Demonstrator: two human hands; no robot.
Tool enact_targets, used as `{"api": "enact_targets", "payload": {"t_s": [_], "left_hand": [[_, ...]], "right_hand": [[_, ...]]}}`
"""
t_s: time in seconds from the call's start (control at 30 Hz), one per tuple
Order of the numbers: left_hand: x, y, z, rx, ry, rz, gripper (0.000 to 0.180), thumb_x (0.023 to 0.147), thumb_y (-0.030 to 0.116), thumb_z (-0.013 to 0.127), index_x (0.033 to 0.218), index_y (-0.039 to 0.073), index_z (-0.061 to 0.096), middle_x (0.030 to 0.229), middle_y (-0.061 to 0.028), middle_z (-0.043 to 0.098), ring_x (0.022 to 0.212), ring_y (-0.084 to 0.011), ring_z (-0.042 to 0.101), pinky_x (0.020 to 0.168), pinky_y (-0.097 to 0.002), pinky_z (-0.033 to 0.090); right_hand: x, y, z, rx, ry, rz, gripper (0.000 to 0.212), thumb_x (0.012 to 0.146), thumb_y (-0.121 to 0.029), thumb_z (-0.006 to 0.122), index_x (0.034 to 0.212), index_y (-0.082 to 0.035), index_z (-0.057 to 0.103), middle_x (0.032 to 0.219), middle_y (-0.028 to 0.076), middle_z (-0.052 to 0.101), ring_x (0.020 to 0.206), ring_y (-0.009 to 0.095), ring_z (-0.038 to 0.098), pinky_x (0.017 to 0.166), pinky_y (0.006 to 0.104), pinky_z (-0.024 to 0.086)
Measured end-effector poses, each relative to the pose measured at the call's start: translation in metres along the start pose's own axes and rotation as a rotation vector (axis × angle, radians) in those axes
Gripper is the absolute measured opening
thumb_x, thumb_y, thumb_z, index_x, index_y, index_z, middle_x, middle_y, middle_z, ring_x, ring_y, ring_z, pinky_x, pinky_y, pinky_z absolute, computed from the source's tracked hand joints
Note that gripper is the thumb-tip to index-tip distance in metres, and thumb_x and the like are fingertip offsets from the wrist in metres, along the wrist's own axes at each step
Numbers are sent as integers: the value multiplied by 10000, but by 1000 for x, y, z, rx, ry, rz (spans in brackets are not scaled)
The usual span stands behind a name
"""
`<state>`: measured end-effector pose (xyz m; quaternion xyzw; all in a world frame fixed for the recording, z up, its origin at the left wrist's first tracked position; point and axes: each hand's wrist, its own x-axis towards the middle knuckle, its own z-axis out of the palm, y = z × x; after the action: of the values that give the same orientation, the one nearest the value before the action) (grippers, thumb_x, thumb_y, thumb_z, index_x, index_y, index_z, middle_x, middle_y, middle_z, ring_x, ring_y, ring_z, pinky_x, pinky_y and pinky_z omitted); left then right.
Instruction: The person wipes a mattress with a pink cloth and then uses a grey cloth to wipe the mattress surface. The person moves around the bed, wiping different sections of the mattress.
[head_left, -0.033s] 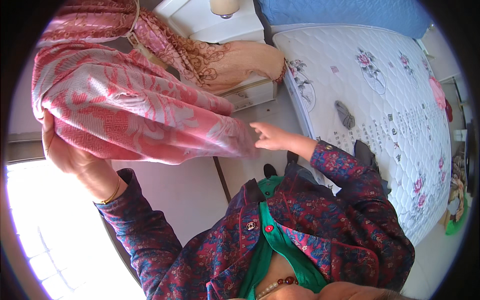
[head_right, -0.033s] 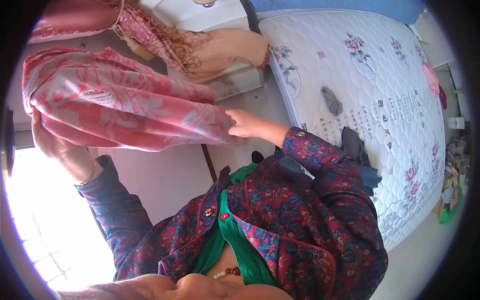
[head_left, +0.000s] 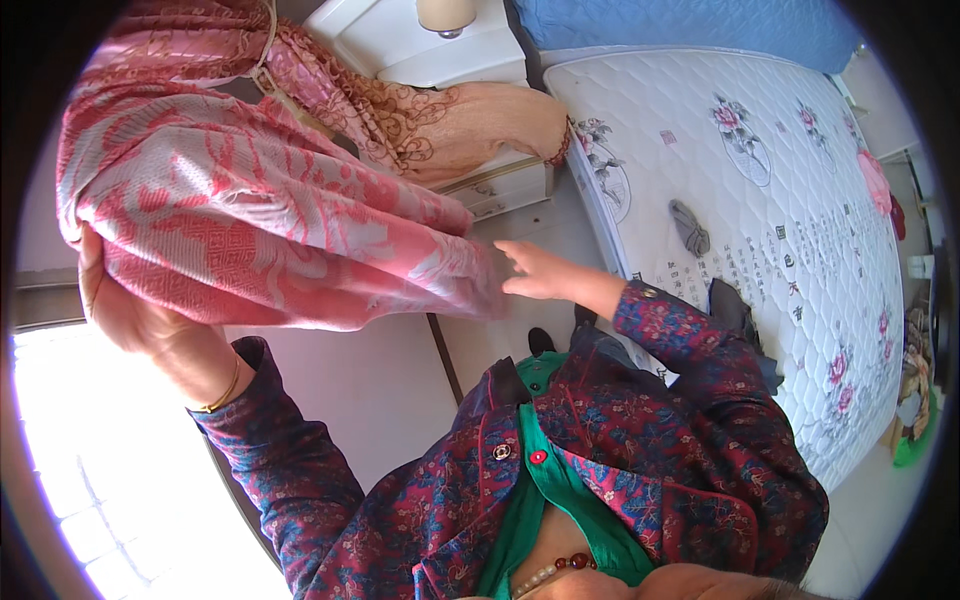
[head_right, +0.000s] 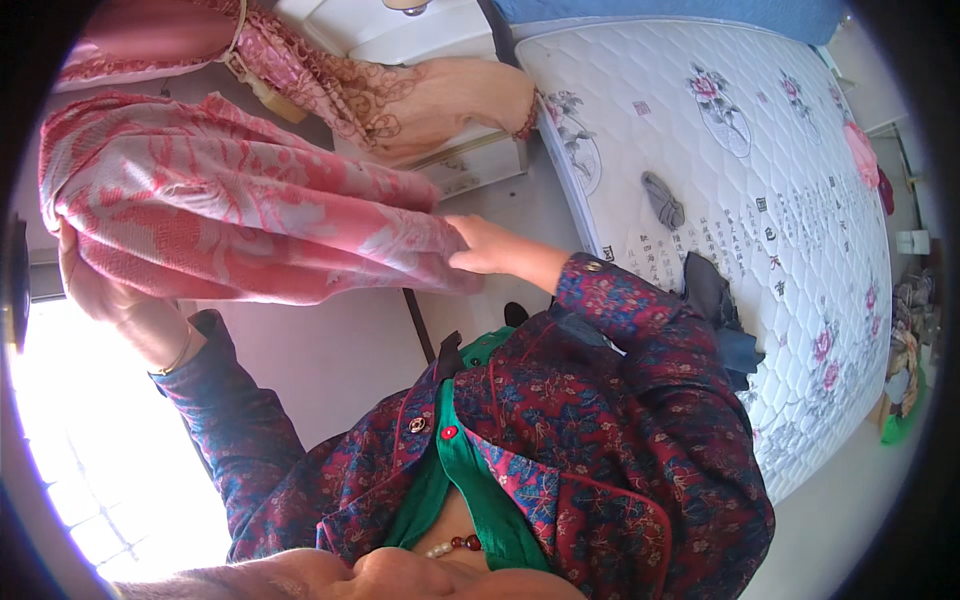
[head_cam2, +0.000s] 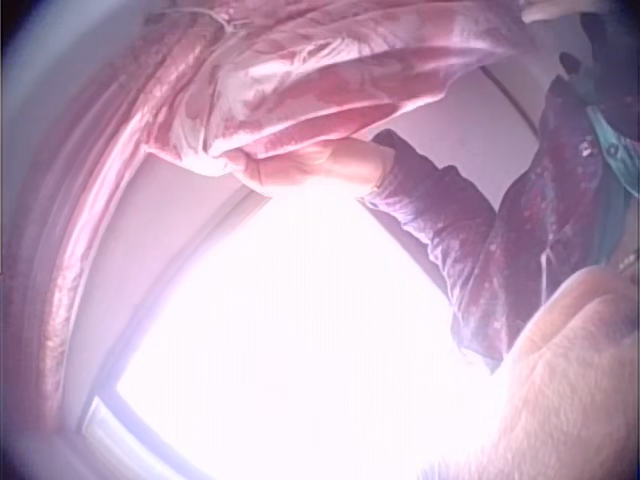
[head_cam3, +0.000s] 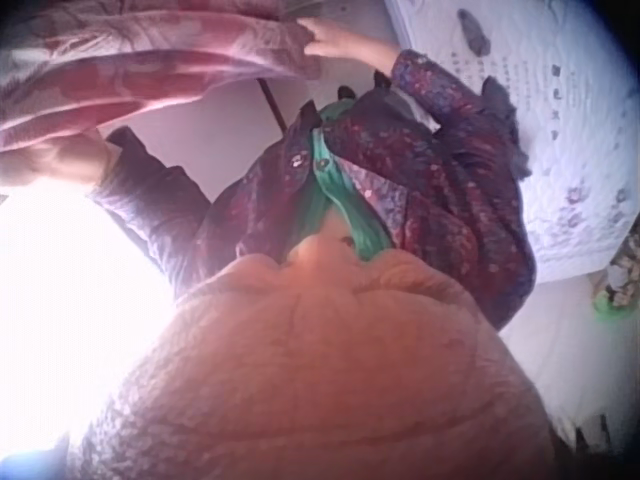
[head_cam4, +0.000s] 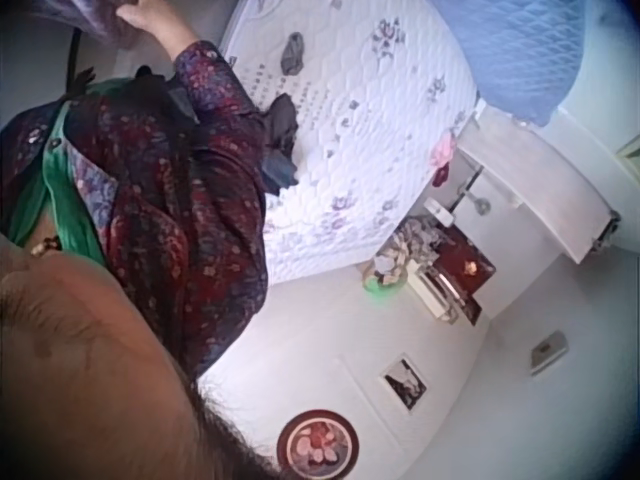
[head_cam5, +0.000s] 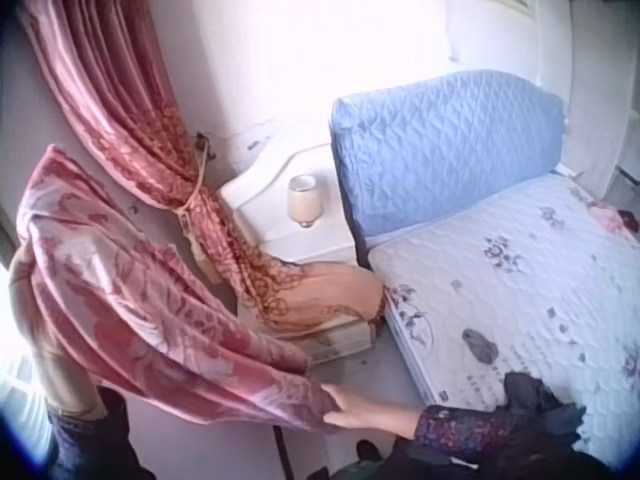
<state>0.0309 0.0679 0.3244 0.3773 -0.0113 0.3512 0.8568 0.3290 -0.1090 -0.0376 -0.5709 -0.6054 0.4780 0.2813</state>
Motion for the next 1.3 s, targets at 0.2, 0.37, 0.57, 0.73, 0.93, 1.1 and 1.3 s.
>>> {"api": "enact_targets", "payload": {"t_s": [0.2, 0.37, 0.57, 0.73, 0.93, 1.1, 1.3], "left_hand": [[-18, -10, 40, 266, -38, 147, 435, 968, 212, 378, 1314, -50, 402, 1325, -265, 426, 1196, -374, 452, 993, -548, 359], [-44, -27, 59, 1376, 316, 763, 401, 983, 207, 362, 1283, -47, 441, 1259, -240, 493, 1101, -333, 536, 940, -467, 448], [-34, 19, 16, 1584, 814, 848, 370, 987, 185, 365, 1250, -51, 477, 1208, -217, 550, 1037, -304, 600, 921, -409, 511], [-27, 51, -65, 689, 882, 837, 304, 907, 84, 480, 1164, -72, 520, 1228, -209, 529, 1144, -336, 516, 1005, -471, 417], [-39, 31, -105, 950, 1158, 864, 267, 836, -12, 510, 1101, -48, 524, 1068, -195, 558, 912, -291, 607, 772, -398, 557], [-68, -12, -166, 1627, 1234, 326, 314, 795, 10, 473, 1086, -85, 543, 1004, -187, 596, 844, -228, 620, 703, -324, 537], [-106, -63, -291, 2041, 1285, -92, 272, 806, 55, 480, 985, -116, 592, 914, -306, 633, 870, -436, 629, 765, -439, 509]], "right_hand": [[58, 1, 63, -177, -78, 144, 945, 754, -431, 621, 1425, 71, 181, 1442, 349, 226, 1358, 458, 219, 1115, 431, 252], [47, 2, 65, 459, 111, 73, 537, 822, -418, 567, 1180, -19, 574, 1203, 224, 585, 1123, 325, 555, 934, 397, 425], [-54, 39, -4, 887, 227, 415, 391, 846, -331, 563, 1120, -54, 603, 1067, 166, 622, 980, 281, 590, 839, 363, 463], [-72, 50, -53, 808, 409, 574, 276, 865, -258, 560, 1069, -84, 627, 954, 118, 652, 860, 244, 620, 760, 334, 495], [-56, 24, -96, 499, 239, 459, 335, 893, -288, 522, 1139, -73, 593, 1010, 96, 648, 901, 214, 609, 778, 339, 487], [-57, 18, -117, -630, 54, 243, 466, 918, -364, 476, 1252, -44, 539, 1136, 92, 628, 1012, 195, 581, 840, 360, 461], [-60, 0, -105, 812, 202, 493, 414, 904, -241, 496, 1268, -46, 490, 1233, 163, 567, 1077, 324, 578, 718, 448, 537]]}}
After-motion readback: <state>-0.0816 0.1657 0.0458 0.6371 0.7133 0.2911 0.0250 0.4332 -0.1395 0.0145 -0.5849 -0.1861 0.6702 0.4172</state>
